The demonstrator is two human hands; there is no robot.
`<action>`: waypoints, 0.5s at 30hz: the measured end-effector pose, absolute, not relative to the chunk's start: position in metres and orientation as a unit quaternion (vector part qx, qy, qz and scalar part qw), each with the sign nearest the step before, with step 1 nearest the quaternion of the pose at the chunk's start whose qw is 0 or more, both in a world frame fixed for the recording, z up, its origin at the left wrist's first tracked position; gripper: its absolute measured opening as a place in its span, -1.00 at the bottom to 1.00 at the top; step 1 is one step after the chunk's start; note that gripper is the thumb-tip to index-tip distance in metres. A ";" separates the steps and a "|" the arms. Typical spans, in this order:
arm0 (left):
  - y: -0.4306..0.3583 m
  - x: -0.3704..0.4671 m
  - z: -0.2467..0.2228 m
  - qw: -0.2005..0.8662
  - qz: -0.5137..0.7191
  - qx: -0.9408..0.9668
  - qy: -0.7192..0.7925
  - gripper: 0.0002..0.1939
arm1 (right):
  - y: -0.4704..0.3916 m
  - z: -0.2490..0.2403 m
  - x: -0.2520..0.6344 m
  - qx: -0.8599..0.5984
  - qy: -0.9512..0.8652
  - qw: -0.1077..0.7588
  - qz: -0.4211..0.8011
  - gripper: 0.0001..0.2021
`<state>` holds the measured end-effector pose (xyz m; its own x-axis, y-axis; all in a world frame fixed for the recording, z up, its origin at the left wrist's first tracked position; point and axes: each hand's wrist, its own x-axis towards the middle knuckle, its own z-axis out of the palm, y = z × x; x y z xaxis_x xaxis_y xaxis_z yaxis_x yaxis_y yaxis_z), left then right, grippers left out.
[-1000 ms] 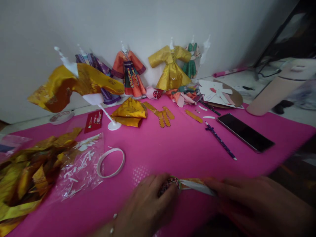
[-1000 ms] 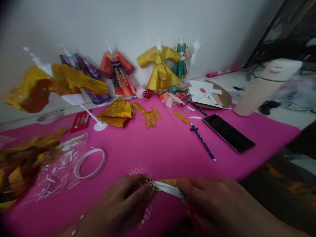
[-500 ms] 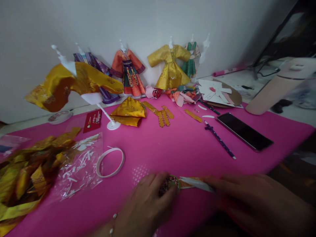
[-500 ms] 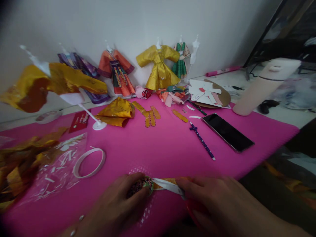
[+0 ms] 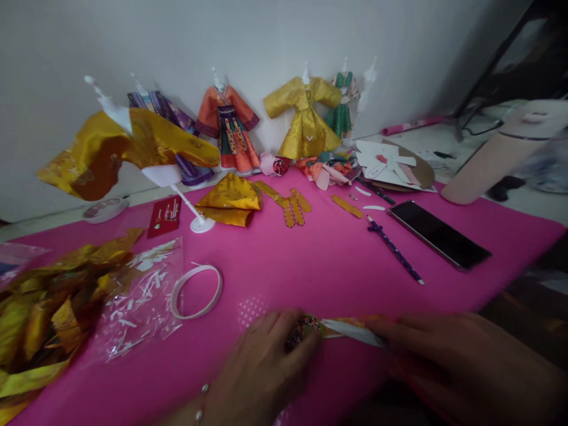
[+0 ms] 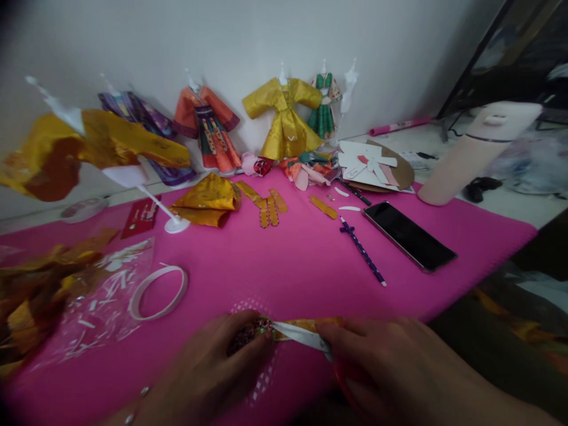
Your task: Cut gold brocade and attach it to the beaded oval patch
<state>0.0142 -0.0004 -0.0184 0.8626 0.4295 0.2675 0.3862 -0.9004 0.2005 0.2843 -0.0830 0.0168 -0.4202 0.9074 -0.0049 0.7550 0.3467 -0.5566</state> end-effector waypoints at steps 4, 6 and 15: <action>-0.001 0.015 -0.018 0.085 0.135 0.961 0.226 -0.70 | -0.084 0.015 0.284 -0.510 -0.807 0.160 0.250 -0.44; -0.001 0.015 -0.020 0.087 0.135 0.960 0.229 -0.71 | -0.085 0.013 0.284 -0.505 -0.810 0.162 0.250 -0.44; 0.001 0.012 -0.022 0.110 0.245 0.942 0.200 -0.80 | -0.087 0.016 0.286 -0.518 -0.807 0.150 0.241 -0.50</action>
